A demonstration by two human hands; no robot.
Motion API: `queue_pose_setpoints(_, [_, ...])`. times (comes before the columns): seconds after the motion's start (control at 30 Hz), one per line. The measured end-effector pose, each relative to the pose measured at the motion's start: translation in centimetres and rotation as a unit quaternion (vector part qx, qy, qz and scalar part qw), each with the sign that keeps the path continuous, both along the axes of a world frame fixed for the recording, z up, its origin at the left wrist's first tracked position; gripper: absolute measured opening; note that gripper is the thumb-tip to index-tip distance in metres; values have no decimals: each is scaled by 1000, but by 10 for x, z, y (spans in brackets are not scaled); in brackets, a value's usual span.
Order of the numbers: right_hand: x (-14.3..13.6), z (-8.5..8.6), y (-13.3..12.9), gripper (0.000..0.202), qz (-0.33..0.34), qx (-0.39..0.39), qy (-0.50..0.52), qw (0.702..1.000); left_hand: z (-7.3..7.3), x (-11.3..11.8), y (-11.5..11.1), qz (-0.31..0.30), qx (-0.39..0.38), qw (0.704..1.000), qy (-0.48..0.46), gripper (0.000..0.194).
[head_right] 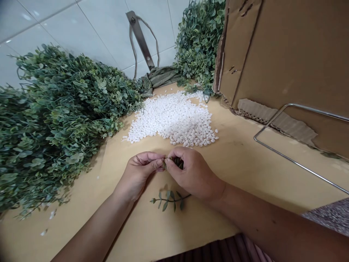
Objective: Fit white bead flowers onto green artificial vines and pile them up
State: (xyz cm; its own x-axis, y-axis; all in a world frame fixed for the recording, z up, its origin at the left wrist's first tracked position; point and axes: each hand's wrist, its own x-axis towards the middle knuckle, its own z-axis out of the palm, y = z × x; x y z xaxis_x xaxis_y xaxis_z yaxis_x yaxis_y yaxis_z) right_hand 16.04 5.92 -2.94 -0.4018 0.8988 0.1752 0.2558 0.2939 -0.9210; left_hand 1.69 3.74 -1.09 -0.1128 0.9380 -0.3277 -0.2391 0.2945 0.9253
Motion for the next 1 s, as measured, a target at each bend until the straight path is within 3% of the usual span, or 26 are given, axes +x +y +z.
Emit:
queue_pose_setpoints(0.47, [0, 1, 2, 18, 16, -23, 44, 999, 1, 0, -1, -9, 12, 1000, 1, 22])
queue_pose_setpoints(0.67, [0, 1, 4, 17, -16, -48, 71, 996, 2, -1, -2, -62, 17, 997, 49, 25])
queue_pose_setpoints(0.9, [1, 2, 3, 10, -39, -10, 113, 993, -1, 4, -1, -32, 14, 996, 85, 17])
queue_pose_setpoints(1.0, [11, 10, 3, 7, 4, -35, 188, 982, -1, 1, -1, -15, 21, 997, 68, 20])
